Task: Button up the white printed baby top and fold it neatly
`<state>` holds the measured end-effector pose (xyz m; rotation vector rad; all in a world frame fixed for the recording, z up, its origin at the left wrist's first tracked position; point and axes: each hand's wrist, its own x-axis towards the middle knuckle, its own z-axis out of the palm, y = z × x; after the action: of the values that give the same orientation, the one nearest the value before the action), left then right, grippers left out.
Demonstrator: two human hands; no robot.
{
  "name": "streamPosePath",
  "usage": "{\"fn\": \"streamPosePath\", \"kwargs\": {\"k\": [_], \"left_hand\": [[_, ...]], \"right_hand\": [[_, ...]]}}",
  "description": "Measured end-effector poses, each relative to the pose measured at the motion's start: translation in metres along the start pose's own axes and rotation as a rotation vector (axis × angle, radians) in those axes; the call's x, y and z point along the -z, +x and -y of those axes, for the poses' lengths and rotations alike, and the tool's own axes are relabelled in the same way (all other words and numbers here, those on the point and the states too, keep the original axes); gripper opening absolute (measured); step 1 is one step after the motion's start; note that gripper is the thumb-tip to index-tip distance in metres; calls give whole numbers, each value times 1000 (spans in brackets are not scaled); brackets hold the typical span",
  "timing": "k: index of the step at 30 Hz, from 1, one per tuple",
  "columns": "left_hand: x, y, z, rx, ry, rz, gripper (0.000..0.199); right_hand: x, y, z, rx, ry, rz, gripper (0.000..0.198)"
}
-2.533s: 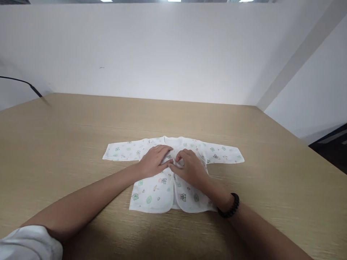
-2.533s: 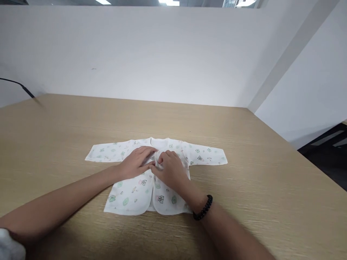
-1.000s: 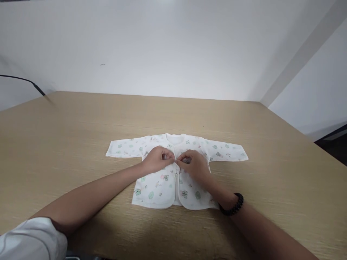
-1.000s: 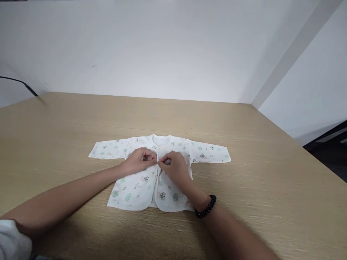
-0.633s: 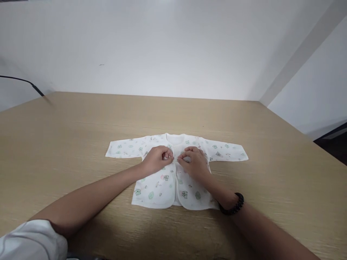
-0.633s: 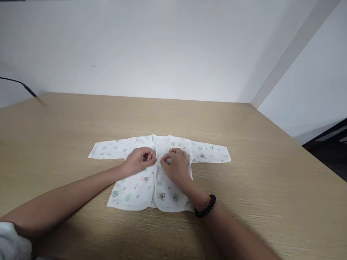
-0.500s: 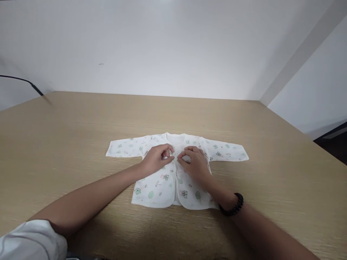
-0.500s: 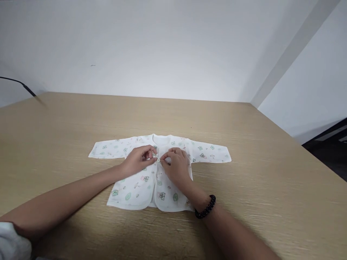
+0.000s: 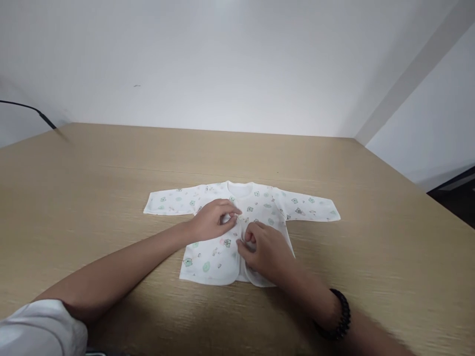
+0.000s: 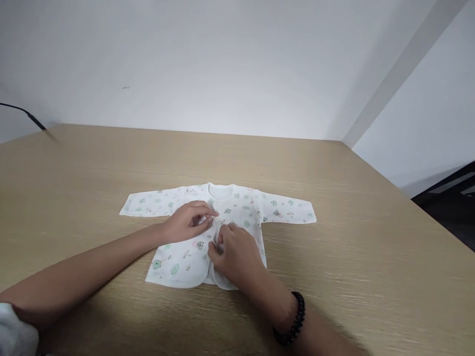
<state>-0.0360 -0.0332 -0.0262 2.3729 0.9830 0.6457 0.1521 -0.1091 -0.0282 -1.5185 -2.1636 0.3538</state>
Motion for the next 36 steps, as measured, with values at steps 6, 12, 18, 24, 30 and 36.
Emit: {"fn": "streamPosePath", "kwargs": {"k": [6,12,18,24,30,36], "left_hand": [[2,-2,-20,-53,67,221,9],[0,-1,-21,7,-55,283,5],[2,1,-16,27,-130,319,9],[1,0,-15,41,-154,350,13],[0,-2,-19,122,-201,346,14],[0,-1,-23,138,-169,311,21]], "right_hand": [[9,5,-11,21,176,47,17],[11,7,-13,-54,249,77,19],[15,9,-14,-114,347,136,14],[16,11,-18,-233,497,224,14],[7,10,-18,-251,536,163,10],[9,11,-15,-239,464,181,10]]}}
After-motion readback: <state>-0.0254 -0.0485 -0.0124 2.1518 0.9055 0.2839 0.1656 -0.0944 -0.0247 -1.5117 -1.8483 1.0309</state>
